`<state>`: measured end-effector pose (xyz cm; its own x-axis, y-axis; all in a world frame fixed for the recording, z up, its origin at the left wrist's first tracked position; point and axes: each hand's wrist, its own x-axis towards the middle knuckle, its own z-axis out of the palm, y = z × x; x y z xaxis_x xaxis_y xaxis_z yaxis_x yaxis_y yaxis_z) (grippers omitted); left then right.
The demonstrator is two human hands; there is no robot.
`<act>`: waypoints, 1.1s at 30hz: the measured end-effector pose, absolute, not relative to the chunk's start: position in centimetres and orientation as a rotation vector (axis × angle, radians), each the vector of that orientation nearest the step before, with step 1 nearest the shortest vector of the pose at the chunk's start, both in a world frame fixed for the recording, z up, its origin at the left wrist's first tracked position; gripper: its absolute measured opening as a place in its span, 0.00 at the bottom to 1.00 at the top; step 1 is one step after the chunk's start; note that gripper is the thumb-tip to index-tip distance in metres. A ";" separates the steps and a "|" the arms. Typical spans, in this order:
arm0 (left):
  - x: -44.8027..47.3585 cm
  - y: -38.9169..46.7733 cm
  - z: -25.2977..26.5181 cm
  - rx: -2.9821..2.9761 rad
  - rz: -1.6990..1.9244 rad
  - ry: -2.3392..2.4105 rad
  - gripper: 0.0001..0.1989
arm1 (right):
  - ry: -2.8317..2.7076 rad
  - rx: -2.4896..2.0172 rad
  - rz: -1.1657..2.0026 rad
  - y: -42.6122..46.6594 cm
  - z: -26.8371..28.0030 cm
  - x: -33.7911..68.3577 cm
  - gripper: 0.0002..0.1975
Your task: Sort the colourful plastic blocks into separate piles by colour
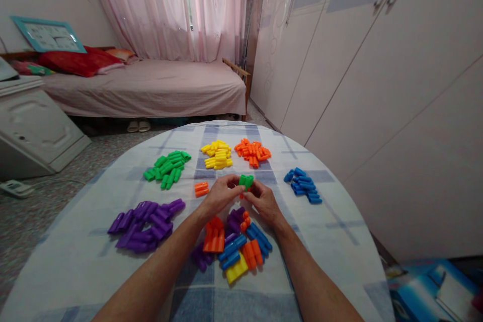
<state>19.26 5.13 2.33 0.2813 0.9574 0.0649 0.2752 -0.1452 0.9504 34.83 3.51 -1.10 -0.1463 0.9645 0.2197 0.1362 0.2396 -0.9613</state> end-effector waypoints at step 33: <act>13.2 4.9 1.1 2.060 0.626 1.818 0.19 | -1.656 -1.316 0.820 3.0 -0.7 34.3 0.13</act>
